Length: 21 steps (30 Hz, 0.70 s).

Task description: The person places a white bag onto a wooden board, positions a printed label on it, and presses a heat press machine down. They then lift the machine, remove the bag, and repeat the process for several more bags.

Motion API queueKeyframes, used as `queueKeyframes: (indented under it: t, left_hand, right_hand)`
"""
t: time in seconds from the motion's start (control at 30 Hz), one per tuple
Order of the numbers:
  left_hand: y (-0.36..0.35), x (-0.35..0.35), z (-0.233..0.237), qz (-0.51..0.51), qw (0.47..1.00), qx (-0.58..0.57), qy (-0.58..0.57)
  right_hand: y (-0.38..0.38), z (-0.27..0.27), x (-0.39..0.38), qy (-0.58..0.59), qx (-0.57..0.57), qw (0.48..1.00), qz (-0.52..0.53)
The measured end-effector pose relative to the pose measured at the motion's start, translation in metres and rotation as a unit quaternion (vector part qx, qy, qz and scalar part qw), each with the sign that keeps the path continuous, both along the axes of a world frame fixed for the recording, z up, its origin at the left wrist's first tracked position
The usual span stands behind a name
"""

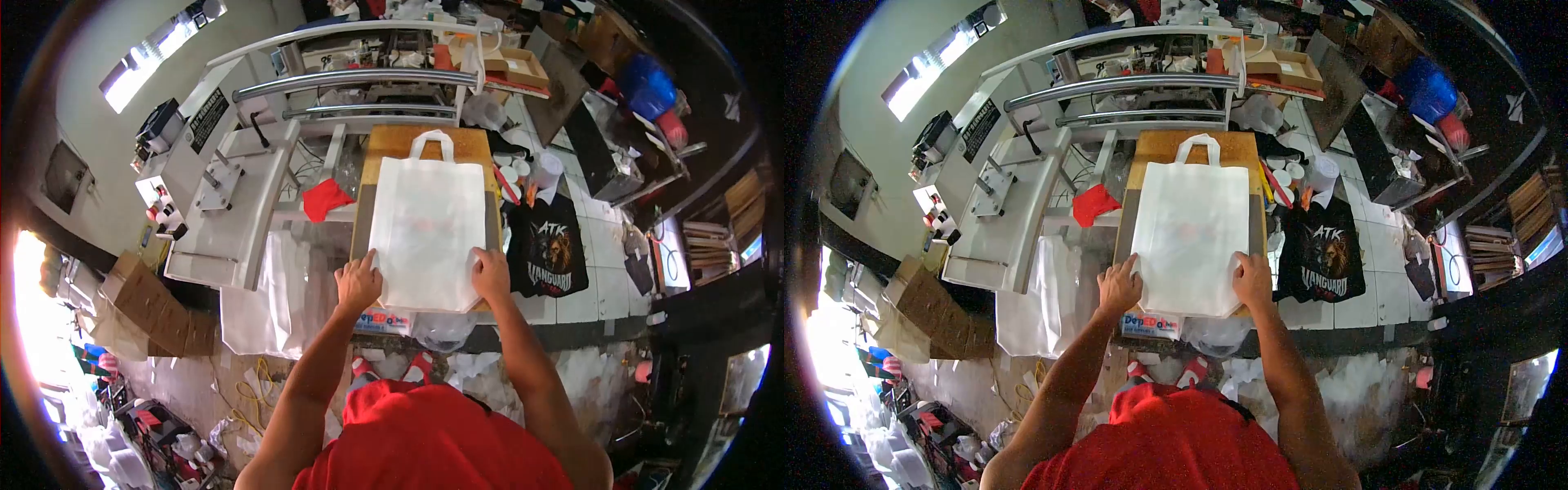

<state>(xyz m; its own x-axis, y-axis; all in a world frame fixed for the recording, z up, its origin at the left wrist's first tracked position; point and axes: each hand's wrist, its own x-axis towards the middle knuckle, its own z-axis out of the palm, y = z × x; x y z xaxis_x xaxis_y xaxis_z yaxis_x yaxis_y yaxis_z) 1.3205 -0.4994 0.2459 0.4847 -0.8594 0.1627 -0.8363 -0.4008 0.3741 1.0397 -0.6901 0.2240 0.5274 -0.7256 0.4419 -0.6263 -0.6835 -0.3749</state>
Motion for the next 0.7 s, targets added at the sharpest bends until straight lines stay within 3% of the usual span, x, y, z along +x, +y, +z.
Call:
queueKeyframes:
  t: [0.47, 0.7]
  left_hand:
    - [0.014, -0.014, -0.007, -0.014, 0.997, -0.06, -0.037]
    - [0.013, -0.011, -0.003, -0.018, 0.998, -0.058, 0.014]
  right_hand:
    - [0.018, 0.012, 0.004, 0.005, -0.08, 0.996, -0.047]
    - [0.02, 0.011, 0.006, 0.05, -0.072, 0.993, -0.077]
